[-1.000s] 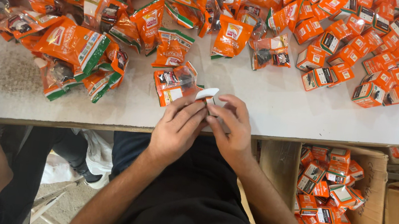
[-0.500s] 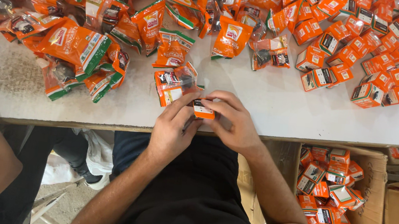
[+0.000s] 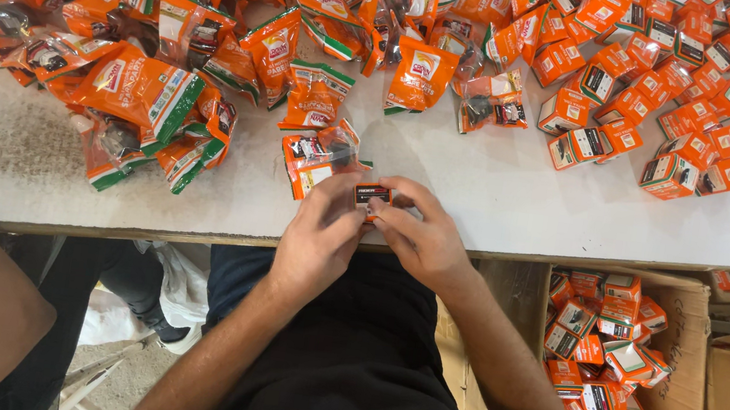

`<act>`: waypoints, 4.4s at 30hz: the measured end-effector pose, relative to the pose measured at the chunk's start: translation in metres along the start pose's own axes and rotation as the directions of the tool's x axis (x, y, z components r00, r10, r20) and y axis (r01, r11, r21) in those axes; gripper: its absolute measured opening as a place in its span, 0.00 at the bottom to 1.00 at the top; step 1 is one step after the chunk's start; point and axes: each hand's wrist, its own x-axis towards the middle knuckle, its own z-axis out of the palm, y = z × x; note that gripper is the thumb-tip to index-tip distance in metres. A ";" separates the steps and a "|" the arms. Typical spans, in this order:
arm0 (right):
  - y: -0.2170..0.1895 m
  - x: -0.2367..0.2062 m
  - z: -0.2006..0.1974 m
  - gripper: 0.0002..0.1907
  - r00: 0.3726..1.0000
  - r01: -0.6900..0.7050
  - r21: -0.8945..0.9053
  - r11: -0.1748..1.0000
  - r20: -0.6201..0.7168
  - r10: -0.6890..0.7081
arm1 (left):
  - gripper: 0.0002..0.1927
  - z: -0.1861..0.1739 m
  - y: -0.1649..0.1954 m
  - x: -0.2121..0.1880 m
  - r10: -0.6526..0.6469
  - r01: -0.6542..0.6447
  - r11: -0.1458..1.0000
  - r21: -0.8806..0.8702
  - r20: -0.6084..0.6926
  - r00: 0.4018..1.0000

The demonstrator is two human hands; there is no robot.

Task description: The person picks small orange packaged boxes from a pile on the table and inserts each one into a white paper sleeve, folding the sleeve closed around the box. They repeat this packing cycle continuously, occasionally reaching deeper into the pile to gather more boxes.

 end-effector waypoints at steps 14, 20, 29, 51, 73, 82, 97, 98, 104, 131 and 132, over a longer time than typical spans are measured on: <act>-0.003 0.044 -0.024 0.19 0.988 0.093 -0.416 0.905 -0.077 -0.137 | 0.17 -0.088 -0.017 0.058 -0.014 0.035 0.984 0.173 -0.123 0.992; -0.019 0.070 0.034 0.25 0.975 0.197 -0.396 0.897 0.176 -0.136 | 0.10 -0.072 -0.104 0.193 0.107 -0.114 0.935 0.336 0.041 0.993; -0.008 0.031 0.016 0.12 0.993 0.106 -0.097 0.990 -0.032 -0.110 | 0.13 0.003 -0.141 0.257 -0.275 0.073 0.741 0.667 0.202 0.940; -0.033 0.031 0.001 0.12 0.938 -0.285 0.064 0.956 -0.187 0.292 | 0.16 -0.070 0.003 0.036 0.291 -0.380 0.879 0.289 0.307 0.906; 0.007 -0.024 -0.022 0.28 0.971 -0.221 -0.231 0.948 -0.146 0.191 | 0.30 -0.022 -0.009 0.020 -0.148 0.146 0.989 0.030 0.087 0.985; -0.044 0.016 -0.040 0.26 0.972 0.233 -0.400 0.887 0.080 -0.219 | 0.33 -0.028 -0.009 0.020 -0.120 0.124 0.992 -0.027 0.119 0.986; -0.032 0.047 -0.015 0.12 0.983 0.164 -0.301 0.939 -0.027 -0.181 | 0.31 -0.026 -0.006 0.020 -0.106 0.100 0.993 0.057 0.101 0.989; -0.033 0.044 -0.015 0.16 0.975 0.207 -0.320 0.924 -0.004 -0.220 | 0.29 -0.027 -0.005 0.021 -0.105 0.100 0.993 0.054 0.096 0.990; -0.022 0.040 -0.011 0.11 0.985 0.164 -0.368 0.915 0.013 -0.171 | 0.27 -0.027 -0.008 0.025 -0.092 0.085 0.994 0.061 0.118 0.989; -0.006 0.007 0.018 0.16 0.990 -0.015 -0.068 0.998 -0.138 0.006 | 0.18 -0.020 -0.002 0.008 -0.066 0.060 0.987 0.151 0.033 0.997; -0.003 0.009 0.019 0.14 0.988 -0.084 0.034 0.996 -0.130 0.087 | 0.18 -0.019 -0.001 0.008 -0.061 0.054 0.988 0.144 0.038 0.997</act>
